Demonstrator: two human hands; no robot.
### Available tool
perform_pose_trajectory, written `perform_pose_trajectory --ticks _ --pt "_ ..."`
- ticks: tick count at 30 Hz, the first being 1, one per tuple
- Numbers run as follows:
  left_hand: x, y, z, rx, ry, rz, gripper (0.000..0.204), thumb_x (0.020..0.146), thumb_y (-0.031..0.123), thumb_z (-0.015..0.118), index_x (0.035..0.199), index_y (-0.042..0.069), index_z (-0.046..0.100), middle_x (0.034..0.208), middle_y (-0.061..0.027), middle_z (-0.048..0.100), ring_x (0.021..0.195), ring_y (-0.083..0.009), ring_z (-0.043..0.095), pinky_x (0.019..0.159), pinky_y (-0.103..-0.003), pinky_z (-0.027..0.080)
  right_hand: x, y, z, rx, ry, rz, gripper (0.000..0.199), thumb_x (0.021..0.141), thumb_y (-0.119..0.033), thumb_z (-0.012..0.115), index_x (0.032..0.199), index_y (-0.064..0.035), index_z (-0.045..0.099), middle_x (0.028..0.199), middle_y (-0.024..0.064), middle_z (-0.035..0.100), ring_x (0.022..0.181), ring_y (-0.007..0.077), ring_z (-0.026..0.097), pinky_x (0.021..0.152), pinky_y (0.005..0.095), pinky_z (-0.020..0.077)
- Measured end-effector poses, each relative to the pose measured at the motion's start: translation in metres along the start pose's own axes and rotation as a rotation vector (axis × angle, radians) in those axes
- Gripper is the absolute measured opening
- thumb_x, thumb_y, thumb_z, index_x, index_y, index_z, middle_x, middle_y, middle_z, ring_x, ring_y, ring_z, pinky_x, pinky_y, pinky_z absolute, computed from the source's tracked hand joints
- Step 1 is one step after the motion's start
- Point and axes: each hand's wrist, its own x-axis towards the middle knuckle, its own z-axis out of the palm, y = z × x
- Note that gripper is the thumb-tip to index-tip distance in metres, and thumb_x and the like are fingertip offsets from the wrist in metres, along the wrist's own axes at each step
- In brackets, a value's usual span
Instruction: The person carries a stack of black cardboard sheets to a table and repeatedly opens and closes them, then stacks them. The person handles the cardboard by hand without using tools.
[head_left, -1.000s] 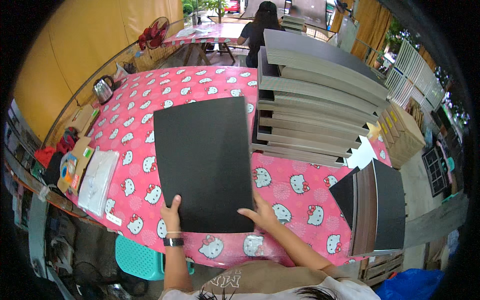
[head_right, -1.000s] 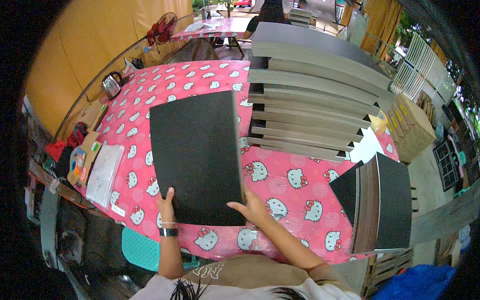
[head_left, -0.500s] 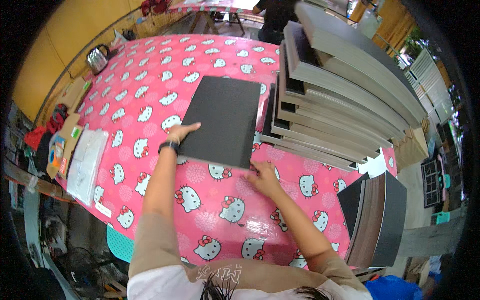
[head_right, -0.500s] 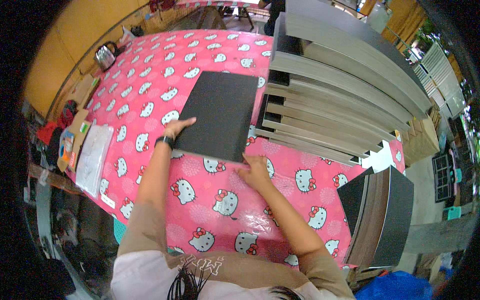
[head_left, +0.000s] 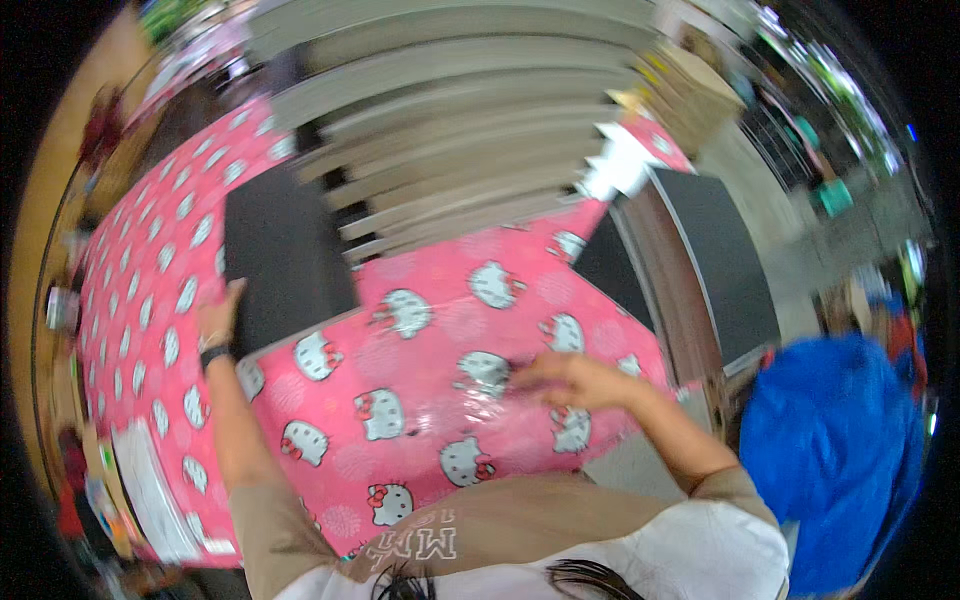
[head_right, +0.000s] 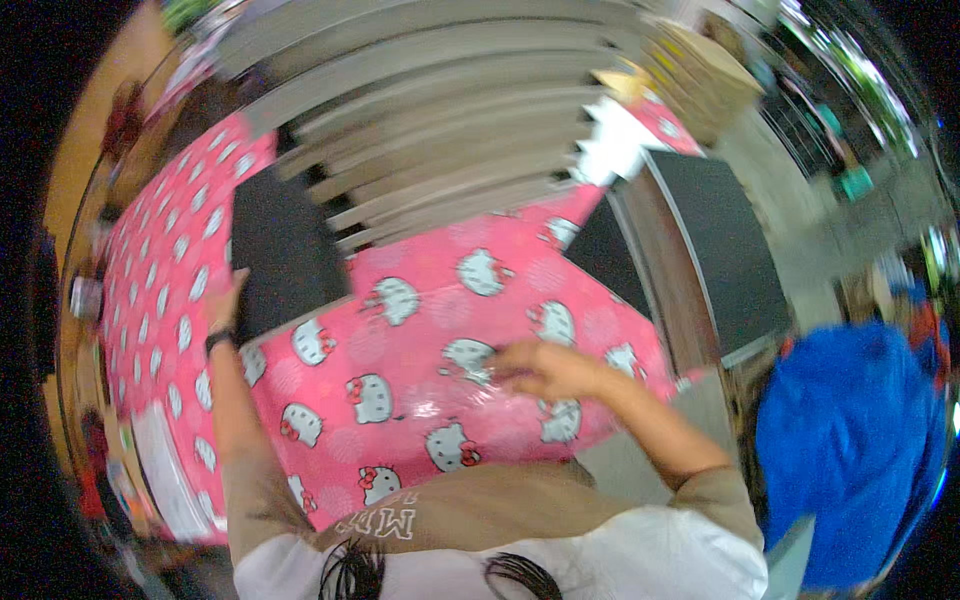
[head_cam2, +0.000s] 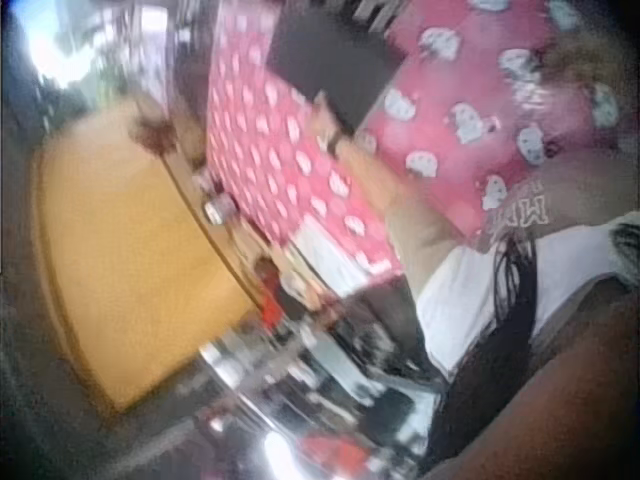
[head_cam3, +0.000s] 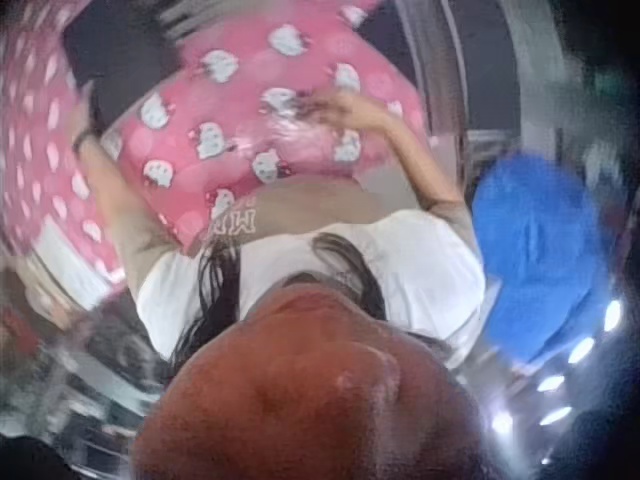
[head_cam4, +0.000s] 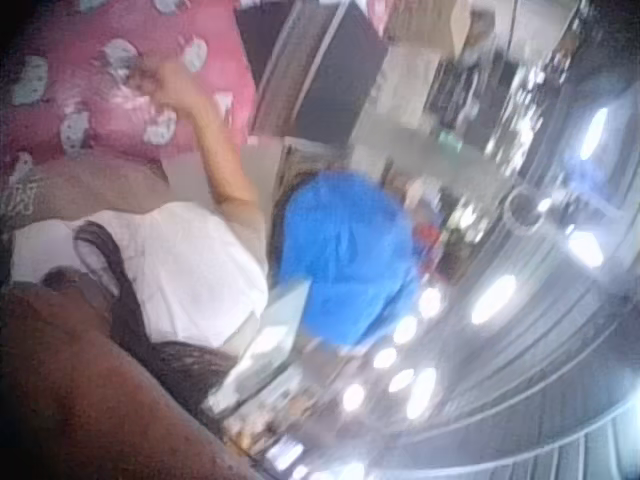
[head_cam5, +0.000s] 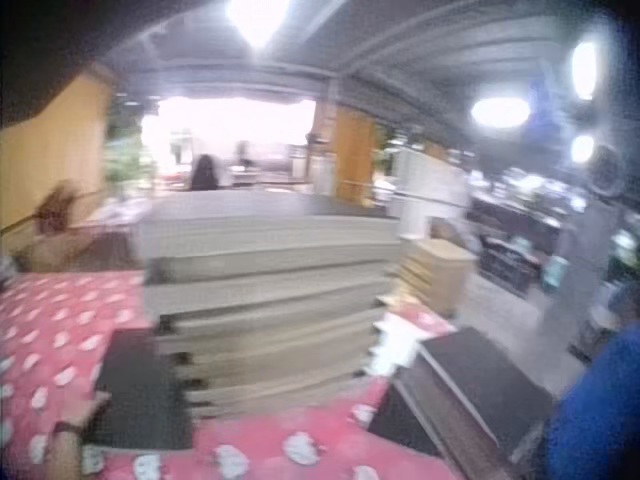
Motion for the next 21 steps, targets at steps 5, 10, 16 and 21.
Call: perform_pose_trajectory --ticks 5,10,16,21 --pt "-0.025 -0.016 -0.042 -0.483 0.787 0.255 0.039 0.089 0.03 0.046 0.107 -0.003 0.06 0.108 -0.0169 0.059 0.097 -0.0298 0.055 0.087 -0.038 0.041 -0.157 0.01 -0.111 -0.395 1.2 0.36 0.027 0.077 -0.011 0.063 0.104 -0.005 0.064 0.103 0.0094 0.063 0.093 0.0185 0.059 0.081 0.0295 0.0458" --pt "-0.164 0.238 0.035 -0.676 0.098 0.688 0.019 0.084 0.016 0.057 0.099 0.005 0.062 0.097 -0.0064 0.06 0.09 -0.0178 0.056 0.083 -0.029 0.042 -0.402 0.18 -0.126 -0.303 1.764 0.918 0.051 0.082 -0.03 0.063 0.119 0.0025 0.051 0.109 0.0121 0.059 0.092 0.0173 0.056 0.079 0.027 0.0432" --pt "-0.201 0.453 0.174 -1.008 -0.712 0.778 0.059 0.084 0.038 0.058 0.123 -0.004 0.044 0.12 -0.0194 0.052 0.114 -0.0256 0.048 0.097 -0.034 0.036 -0.384 0.21 -0.125 0.196 1.76 0.673 0.041 0.082 -0.035 0.062 0.104 -0.0004 0.06 0.093 0.0048 0.06 0.083 0.0143 0.053 0.071 0.0272 0.0413" --pt "-0.188 0.578 0.271 -1.082 -0.689 0.446 0.076 0.076 0.045 0.064 0.119 -0.014 0.042 0.118 -0.0248 0.05 0.112 -0.0292 0.048 0.094 -0.036 0.036 -0.353 0.197 -0.121 0.258 1.822 0.638 0.044 0.083 -0.038 0.057 0.107 -0.0013 0.057 0.099 0.0045 0.058 0.09 0.0146 0.053 0.076 0.0262 0.0402"
